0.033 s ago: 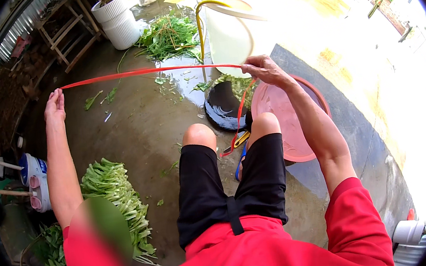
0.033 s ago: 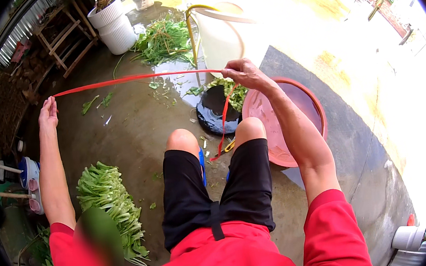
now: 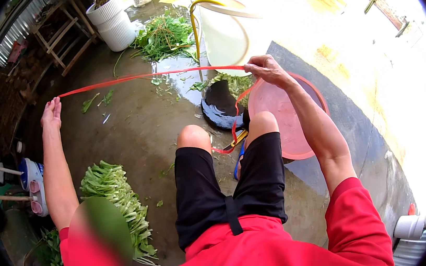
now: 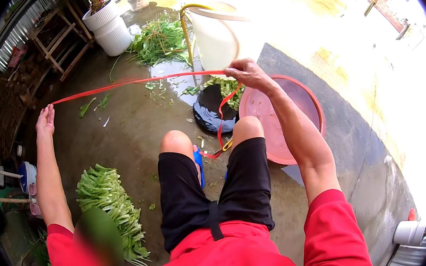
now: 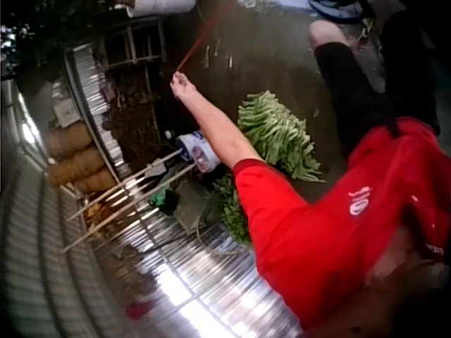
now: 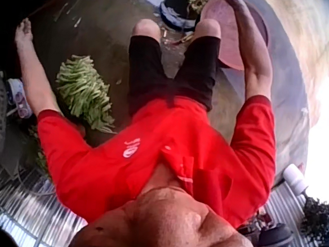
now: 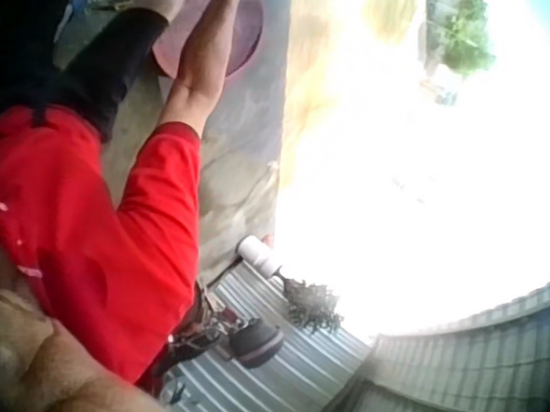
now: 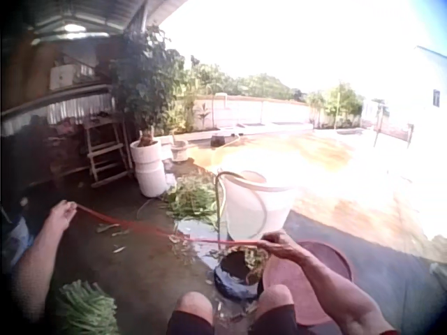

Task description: The person ties a bundle of leafy greens with a red plastic strip, trims the ends with a knife, washes the greens in a basin of water, and places them in a basket. The person also refills the basin with water from a larger container.

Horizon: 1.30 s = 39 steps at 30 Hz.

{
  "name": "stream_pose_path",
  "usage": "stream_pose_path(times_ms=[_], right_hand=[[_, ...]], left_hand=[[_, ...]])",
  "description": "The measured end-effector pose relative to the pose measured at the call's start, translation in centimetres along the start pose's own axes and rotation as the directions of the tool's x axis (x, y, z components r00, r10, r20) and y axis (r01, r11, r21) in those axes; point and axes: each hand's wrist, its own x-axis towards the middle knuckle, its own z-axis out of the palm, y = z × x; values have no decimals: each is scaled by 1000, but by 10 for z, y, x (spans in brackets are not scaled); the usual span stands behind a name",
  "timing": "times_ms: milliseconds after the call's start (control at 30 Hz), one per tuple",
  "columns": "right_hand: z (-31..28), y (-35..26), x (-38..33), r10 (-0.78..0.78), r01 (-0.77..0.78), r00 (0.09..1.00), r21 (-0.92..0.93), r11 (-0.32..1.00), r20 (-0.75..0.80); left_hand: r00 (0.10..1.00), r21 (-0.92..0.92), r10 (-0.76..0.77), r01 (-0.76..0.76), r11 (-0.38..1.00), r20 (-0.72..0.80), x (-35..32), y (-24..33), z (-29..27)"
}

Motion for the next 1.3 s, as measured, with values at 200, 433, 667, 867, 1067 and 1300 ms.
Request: stream_pose_path(times_ms=[200,433,667,867,1067,1300], right_hand=[[28,-30,5,93,-103,994,188,977,60],[108,-33,78,-113,74,958,154,985,263],[71,70,63,92,-86,948,-34,996,305],[89,203,42,268,-249,945,-117,961,186],[197,338,50,467,-443,884,-311,841,3],[219,411,79,530,-559,823,-453,694,-204]], left_hand=[[899,885,-99,-437,-160,426,-178,-137,136],[309,207,-84,-390,897,947,-303,-232,349],[462,511,-329,-351,785,823,-208,-284,299],[731,758,-321,-396,518,602,-85,-354,245],[565,717,-477,-341,608,673,-121,-547,275],[322,562,-536,-736,377,781,-179,-657,325]])
